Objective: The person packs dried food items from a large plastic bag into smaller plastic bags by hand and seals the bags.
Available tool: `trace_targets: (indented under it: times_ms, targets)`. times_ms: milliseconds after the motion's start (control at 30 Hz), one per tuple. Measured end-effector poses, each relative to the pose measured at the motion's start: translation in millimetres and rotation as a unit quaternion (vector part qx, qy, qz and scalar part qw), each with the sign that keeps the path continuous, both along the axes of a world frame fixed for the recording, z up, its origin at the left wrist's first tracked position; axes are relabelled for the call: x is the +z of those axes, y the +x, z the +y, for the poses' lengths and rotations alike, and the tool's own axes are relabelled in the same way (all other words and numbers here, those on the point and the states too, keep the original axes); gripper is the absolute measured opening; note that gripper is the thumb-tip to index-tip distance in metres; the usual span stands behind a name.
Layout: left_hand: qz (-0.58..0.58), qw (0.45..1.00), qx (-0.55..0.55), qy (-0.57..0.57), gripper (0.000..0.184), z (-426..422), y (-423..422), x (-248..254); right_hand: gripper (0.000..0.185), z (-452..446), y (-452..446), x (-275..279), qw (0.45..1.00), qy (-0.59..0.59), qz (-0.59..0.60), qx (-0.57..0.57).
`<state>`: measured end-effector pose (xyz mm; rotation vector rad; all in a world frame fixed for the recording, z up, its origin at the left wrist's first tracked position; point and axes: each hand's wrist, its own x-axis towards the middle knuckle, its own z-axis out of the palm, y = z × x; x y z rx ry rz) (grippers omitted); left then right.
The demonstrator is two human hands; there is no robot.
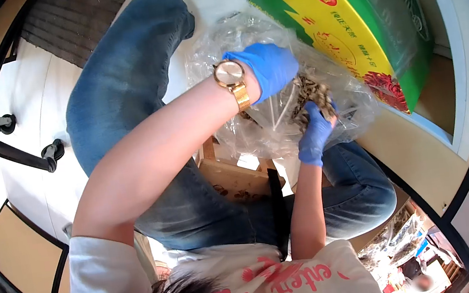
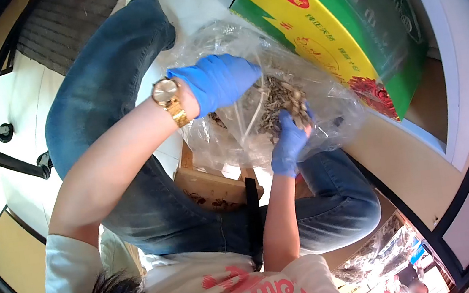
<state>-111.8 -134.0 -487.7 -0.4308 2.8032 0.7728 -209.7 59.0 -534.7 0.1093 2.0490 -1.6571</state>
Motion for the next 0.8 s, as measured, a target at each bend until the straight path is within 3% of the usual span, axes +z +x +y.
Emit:
trace_targets:
  times_ms: [67, 200, 267, 333, 367, 467, 500, 533, 567, 633, 733, 800]
  targets:
    - [0.078, 0.996, -0.035, 0.017, 0.017, 11, -5, -11, 0.049, 0, -3, 28, 0.995, -0.021, 0.099, 0.015]
    - [0.065, 0.994, -0.073, 0.043, 0.014, 34, -11, -1, 0.05, -14, 13, 64, 0.976, -0.091, 0.189, -0.058]
    - [0.1, 0.992, -0.066, 0.048, 0.023, 43, -15, -12, 0.052, -25, 17, 70, 0.955, -0.083, 0.279, -0.057]
    - [0.063, 0.996, -0.008, 0.057, 0.039, 47, -14, -2, 0.054, -25, 19, 63, 0.944, -0.074, 0.32, -0.025]
    - [0.007, 0.995, -0.048, 0.083, 0.052, 43, -15, 1, 0.053, -25, 24, 58, 0.932, -0.072, 0.355, 0.013]
    - [0.064, 0.992, -0.013, 0.104, 0.052, 42, -15, -18, 0.047, -41, 31, 49, 0.912, -0.094, 0.39, 0.084]
    - [0.081, 0.991, 0.02, 0.108, 0.041, 41, -10, -9, 0.046, -37, 28, 37, 0.918, -0.097, 0.364, 0.125]
    - [0.079, 0.99, 0.02, 0.114, 0.041, 38, -8, -5, 0.046, -28, 27, 28, 0.923, -0.092, 0.336, 0.165]
    - [0.056, 0.994, -0.022, 0.092, 0.031, 35, -9, -1, 0.052, -20, 22, 19, 0.848, -0.004, 0.478, 0.23]
    - [0.079, 0.994, -0.043, 0.058, 0.017, 36, -7, -8, 0.057, -13, 19, 6, 0.853, 0.026, 0.444, 0.271]
    - [0.058, 0.996, -0.027, 0.055, 0.016, 41, -7, -10, 0.066, -9, 14, 10, 0.855, 0.059, 0.405, 0.319]
    - [0.051, 0.997, -0.017, 0.055, 0.017, 39, -9, -8, 0.067, -10, 5, 26, 0.82, 0.091, 0.405, 0.394]
